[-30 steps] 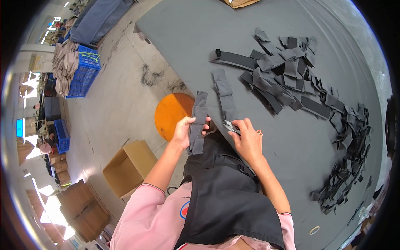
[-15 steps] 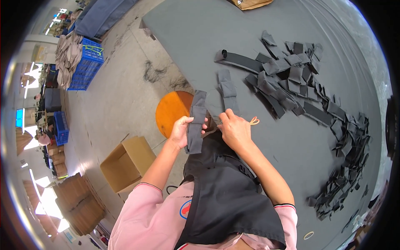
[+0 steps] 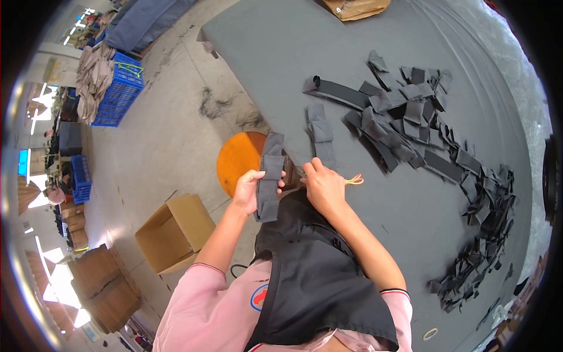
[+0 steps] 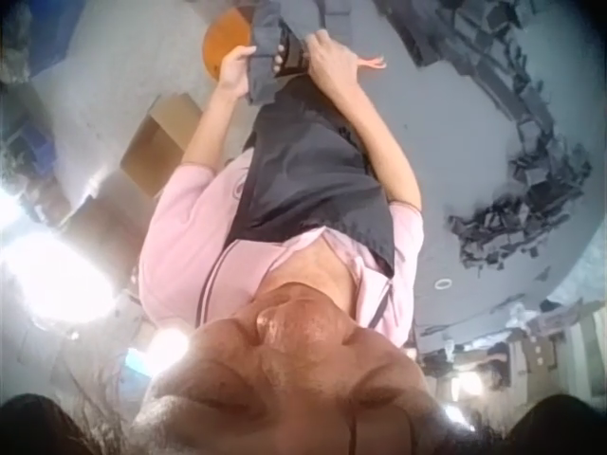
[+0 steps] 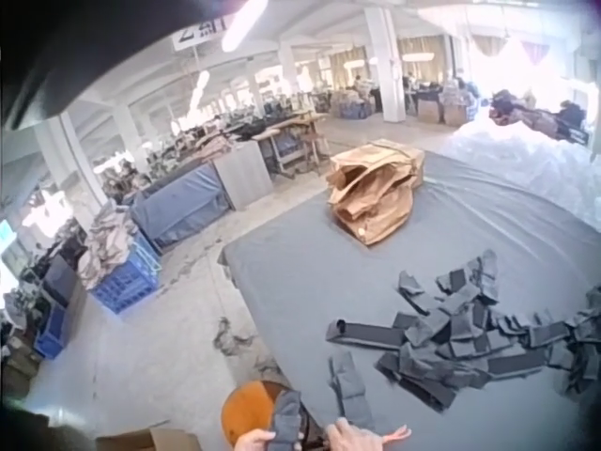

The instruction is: Assembling or preparing components for black bags or straps in a workshop.

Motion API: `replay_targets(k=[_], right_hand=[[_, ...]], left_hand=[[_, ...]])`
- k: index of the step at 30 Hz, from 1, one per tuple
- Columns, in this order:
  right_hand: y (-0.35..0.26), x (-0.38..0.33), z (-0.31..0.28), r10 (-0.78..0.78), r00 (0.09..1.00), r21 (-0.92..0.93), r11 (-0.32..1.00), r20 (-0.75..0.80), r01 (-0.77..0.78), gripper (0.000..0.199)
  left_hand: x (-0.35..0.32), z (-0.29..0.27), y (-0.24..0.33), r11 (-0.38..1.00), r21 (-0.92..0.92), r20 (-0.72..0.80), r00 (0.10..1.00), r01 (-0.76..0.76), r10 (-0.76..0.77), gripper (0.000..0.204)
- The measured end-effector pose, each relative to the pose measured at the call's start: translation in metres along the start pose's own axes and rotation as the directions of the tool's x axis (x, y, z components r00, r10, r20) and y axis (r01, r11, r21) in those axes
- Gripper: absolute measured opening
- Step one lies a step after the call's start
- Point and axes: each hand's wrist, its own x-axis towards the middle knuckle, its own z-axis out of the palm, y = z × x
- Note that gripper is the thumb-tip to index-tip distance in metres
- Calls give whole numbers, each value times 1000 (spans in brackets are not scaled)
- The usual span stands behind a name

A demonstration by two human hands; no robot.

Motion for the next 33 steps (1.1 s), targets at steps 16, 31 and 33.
replay_targets(k=[16,31,33], right_hand=[[-9,0,-23,78,996,50,996,-40,-76,21],[39,11,11,512,858,102,856,-43,-506,63],[51,12,24,596,788,400,691,155,-602,54]], left_hand=[[-7,-7,25,993,-113,186,981,-36,57,61],[73,16,6,985,170,-162,985,-31,59,30],[90,25,4,967,254,-175,984,11,35,28]])
